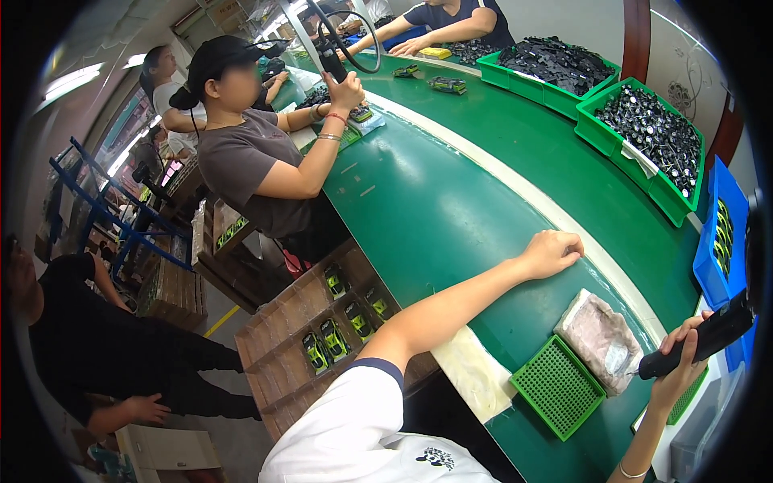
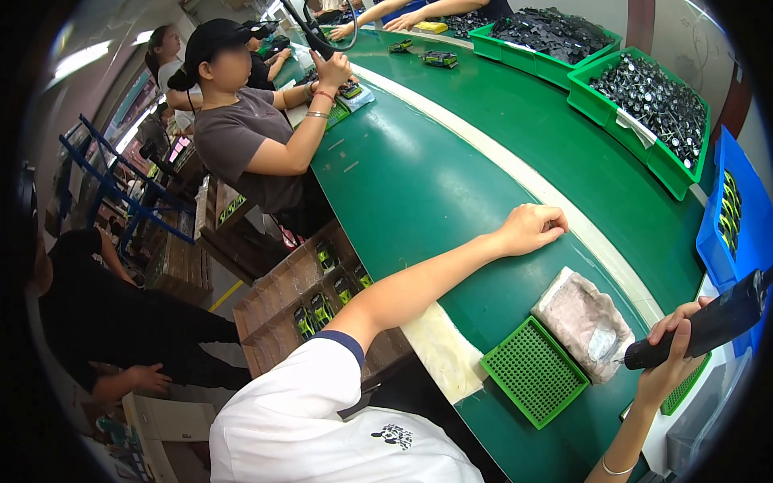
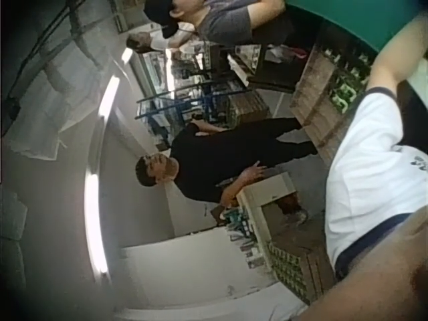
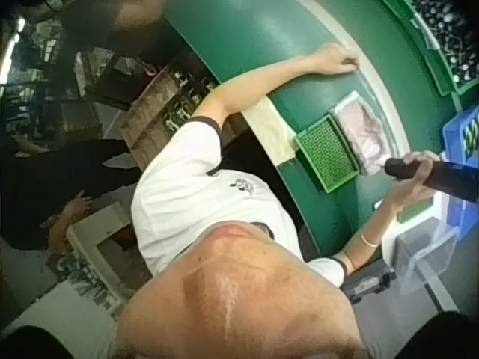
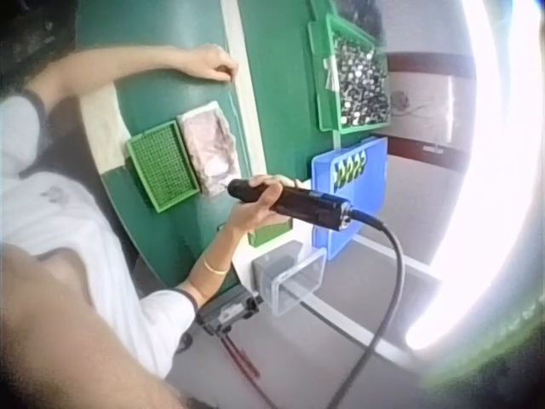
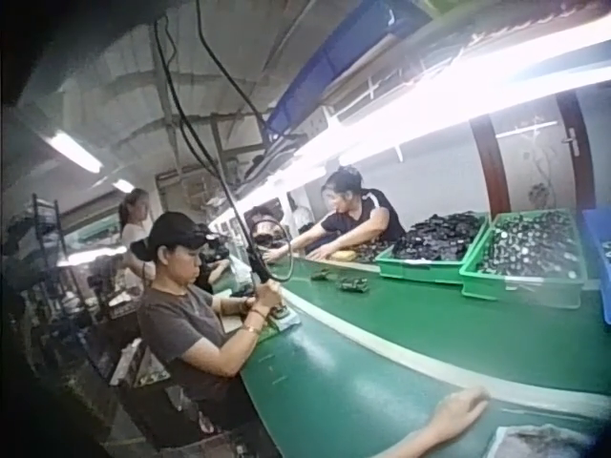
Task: The person takes toy cars from a conveyor belt, fastens their undersides using an electric screwdriver, and places the assembled cars into a tray.
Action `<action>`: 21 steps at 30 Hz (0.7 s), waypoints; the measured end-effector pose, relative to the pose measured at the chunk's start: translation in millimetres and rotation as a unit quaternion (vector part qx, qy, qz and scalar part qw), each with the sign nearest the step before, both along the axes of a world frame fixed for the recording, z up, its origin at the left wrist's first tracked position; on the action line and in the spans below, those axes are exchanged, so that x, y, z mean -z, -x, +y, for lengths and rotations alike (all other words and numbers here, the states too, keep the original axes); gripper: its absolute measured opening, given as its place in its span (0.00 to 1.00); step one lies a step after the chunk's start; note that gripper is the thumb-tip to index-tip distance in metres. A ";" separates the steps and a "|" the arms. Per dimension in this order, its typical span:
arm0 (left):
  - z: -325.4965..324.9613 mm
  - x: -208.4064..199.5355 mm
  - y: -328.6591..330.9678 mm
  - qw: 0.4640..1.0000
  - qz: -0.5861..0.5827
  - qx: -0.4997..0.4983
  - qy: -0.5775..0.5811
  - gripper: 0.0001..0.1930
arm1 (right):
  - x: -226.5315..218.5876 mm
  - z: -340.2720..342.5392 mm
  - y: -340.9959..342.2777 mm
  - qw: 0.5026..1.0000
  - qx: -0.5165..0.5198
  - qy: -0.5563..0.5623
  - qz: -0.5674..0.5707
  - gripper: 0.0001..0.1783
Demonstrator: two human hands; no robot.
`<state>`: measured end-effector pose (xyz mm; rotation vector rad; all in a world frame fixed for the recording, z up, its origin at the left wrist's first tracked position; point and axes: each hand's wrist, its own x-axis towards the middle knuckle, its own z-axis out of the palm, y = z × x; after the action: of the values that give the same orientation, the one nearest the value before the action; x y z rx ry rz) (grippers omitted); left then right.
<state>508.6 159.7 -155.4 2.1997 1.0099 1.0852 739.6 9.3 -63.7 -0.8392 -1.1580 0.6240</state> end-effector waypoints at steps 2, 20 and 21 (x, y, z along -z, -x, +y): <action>0.2 -0.8 -0.1 1.000 0.001 -0.001 0.000 0.03 | -1.7 0.4 1.9 1.000 0.000 -0.001 0.002 0.20; -0.4 -3.3 0.7 1.000 -0.001 0.000 0.007 0.03 | -5.4 1.1 7.3 1.000 0.028 0.000 0.006 0.21; -0.3 -3.5 0.4 1.000 0.002 0.001 0.004 0.03 | -5.6 0.8 7.3 1.000 0.030 0.002 0.007 0.21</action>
<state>508.2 159.4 -151.9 2.1971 1.0132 1.0736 732.3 10.1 -58.1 -0.8681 -1.1159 0.5817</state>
